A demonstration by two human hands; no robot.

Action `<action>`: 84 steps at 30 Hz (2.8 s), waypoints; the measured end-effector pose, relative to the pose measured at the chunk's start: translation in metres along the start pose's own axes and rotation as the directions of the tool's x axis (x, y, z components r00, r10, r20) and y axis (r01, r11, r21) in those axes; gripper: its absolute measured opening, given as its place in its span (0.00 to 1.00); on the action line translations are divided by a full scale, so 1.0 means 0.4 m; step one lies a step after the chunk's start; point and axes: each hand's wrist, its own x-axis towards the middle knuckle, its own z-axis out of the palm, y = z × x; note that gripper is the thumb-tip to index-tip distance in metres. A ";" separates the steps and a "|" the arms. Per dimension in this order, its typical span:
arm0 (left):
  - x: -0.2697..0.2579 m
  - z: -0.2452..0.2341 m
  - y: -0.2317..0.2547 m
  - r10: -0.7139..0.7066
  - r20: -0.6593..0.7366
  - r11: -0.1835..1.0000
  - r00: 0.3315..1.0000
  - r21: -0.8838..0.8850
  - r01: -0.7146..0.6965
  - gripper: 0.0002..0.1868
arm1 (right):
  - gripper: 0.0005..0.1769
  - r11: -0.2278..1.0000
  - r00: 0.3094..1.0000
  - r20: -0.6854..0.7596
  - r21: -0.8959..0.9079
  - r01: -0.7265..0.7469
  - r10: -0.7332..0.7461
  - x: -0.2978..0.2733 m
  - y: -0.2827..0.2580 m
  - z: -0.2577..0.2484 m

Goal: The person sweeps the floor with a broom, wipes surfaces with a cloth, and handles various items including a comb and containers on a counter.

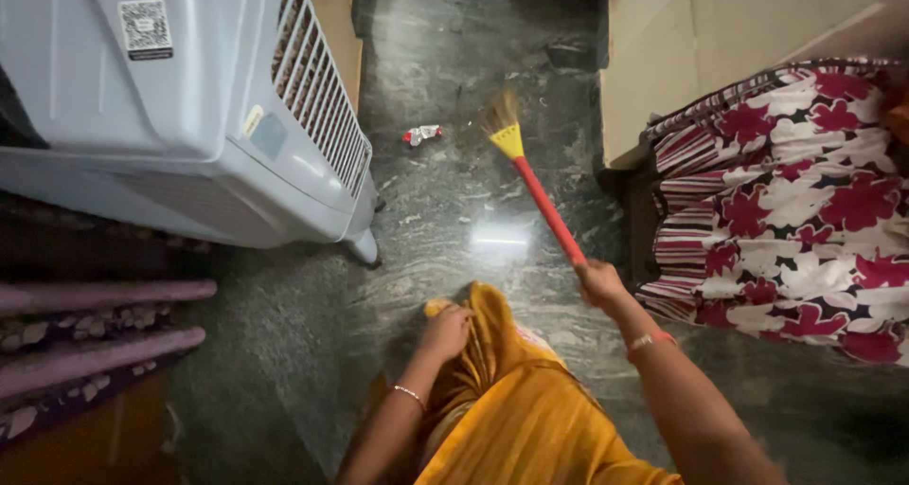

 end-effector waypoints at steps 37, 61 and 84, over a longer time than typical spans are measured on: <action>0.066 0.533 0.206 -0.384 -0.086 0.922 0.919 0.013 0.387 0.19 | 0.37 0.406 0.904 0.423 -0.816 0.411 -0.064 -0.072 0.397 -0.531; -0.024 0.454 0.227 -0.360 -0.232 0.927 0.904 -0.198 0.318 0.14 | 0.37 0.422 0.889 0.122 -0.846 0.325 -0.441 0.286 0.040 -0.381; -0.065 -0.322 0.172 -0.191 -0.883 0.949 0.428 -0.278 -0.150 0.35 | 0.16 0.730 0.703 0.240 0.385 0.565 -0.670 -0.312 -0.708 -0.036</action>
